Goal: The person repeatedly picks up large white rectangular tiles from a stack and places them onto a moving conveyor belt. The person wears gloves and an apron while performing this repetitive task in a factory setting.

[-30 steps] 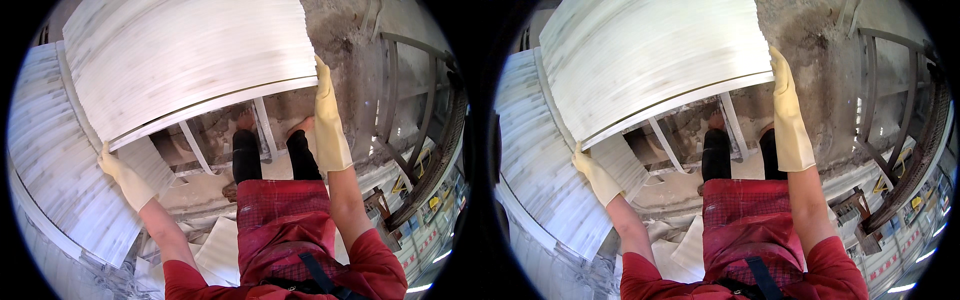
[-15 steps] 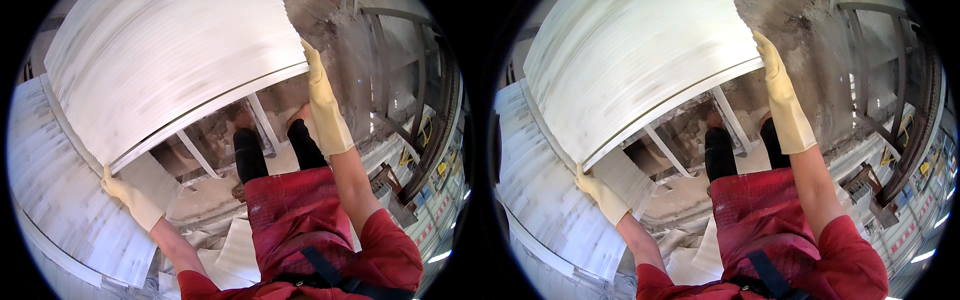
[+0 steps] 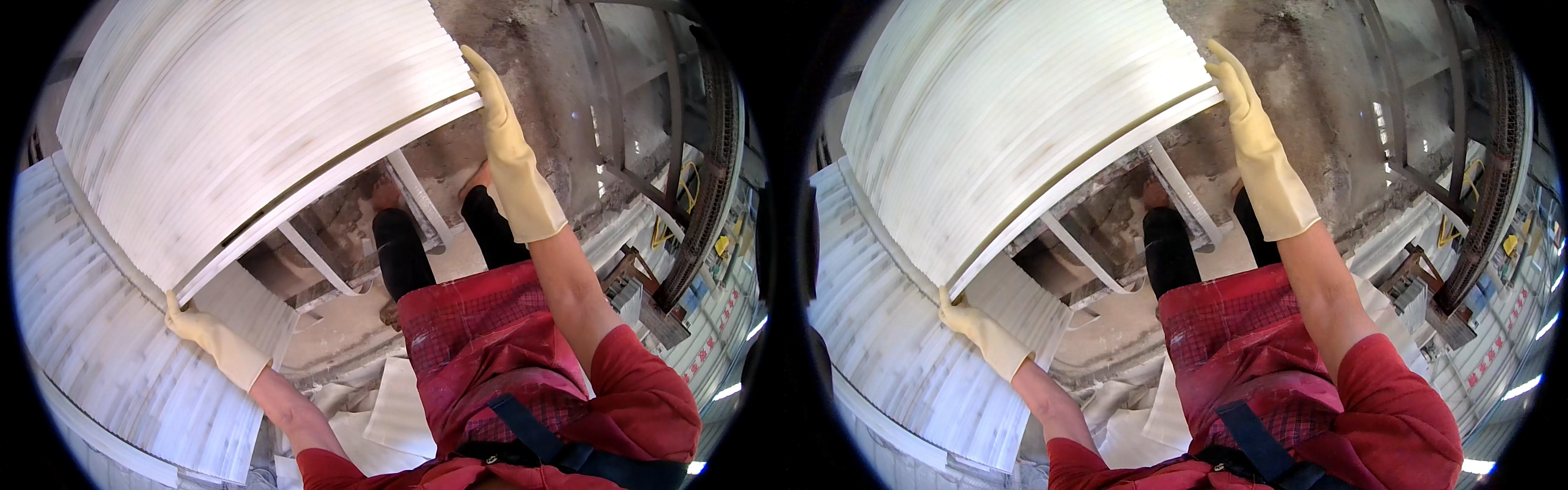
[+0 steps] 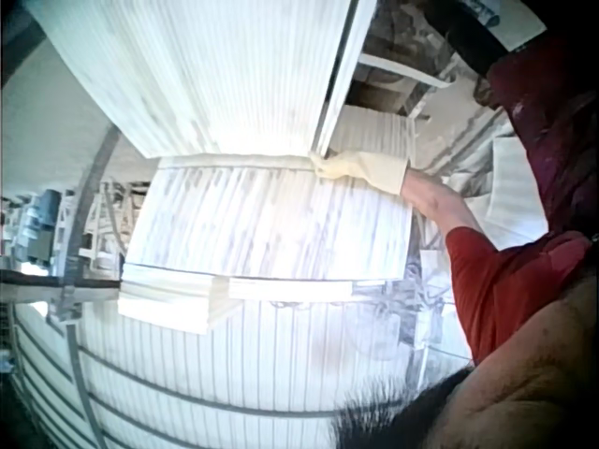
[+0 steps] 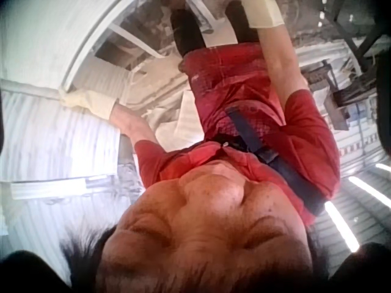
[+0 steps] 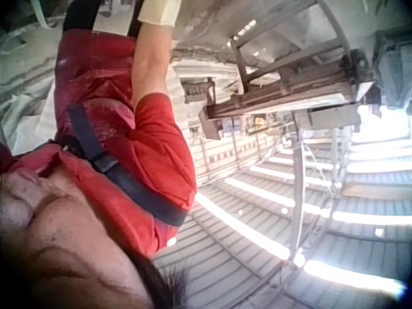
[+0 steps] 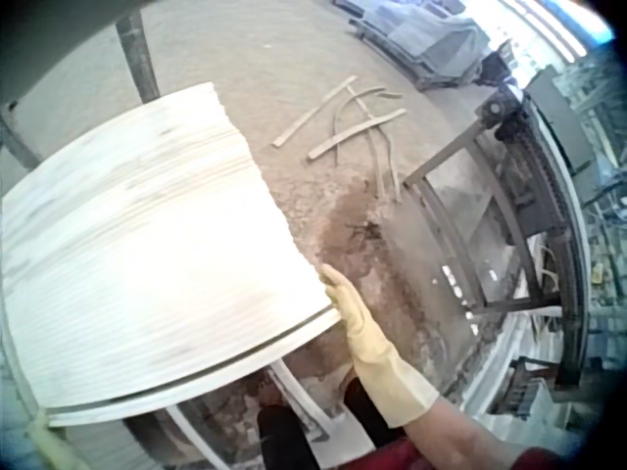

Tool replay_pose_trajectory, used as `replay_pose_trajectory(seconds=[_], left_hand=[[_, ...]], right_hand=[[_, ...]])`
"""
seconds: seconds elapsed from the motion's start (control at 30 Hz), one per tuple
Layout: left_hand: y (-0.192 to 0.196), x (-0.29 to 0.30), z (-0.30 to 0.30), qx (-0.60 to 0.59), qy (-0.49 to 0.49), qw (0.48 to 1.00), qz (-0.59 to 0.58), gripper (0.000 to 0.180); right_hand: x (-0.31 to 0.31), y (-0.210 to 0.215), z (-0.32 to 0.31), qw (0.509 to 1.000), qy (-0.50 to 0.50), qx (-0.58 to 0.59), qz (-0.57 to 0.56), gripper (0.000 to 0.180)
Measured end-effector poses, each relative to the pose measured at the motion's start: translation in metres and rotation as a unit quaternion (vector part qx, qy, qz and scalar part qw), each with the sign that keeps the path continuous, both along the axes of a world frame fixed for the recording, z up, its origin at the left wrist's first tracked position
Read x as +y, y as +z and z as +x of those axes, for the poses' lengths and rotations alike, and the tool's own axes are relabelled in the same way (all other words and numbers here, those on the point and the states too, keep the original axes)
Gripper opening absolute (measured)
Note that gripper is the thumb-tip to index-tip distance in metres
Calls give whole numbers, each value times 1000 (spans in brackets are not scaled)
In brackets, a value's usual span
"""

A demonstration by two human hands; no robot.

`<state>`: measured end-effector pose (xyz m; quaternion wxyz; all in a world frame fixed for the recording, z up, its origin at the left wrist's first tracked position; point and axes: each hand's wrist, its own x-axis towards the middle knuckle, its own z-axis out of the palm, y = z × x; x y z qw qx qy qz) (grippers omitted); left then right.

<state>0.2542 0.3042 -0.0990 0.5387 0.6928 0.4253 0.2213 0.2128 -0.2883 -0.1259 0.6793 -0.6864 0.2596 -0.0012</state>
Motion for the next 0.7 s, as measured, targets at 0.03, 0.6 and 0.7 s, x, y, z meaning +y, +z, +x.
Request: replay_pose_trajectory(seconds=[0.03,0.6,0.7], left_hand=[[-2,2,0,-1,12,1000,-3,38],[-10,11,4,5,17,1000,26,37],[-12,11,6,-7,22,999,28,36]], right_hand=[[2,5,-2,1000,1,-3,-2,72],[21,42,-7,991,-82,105,7,59],[17,43,0,990,-70,126,4,57]])
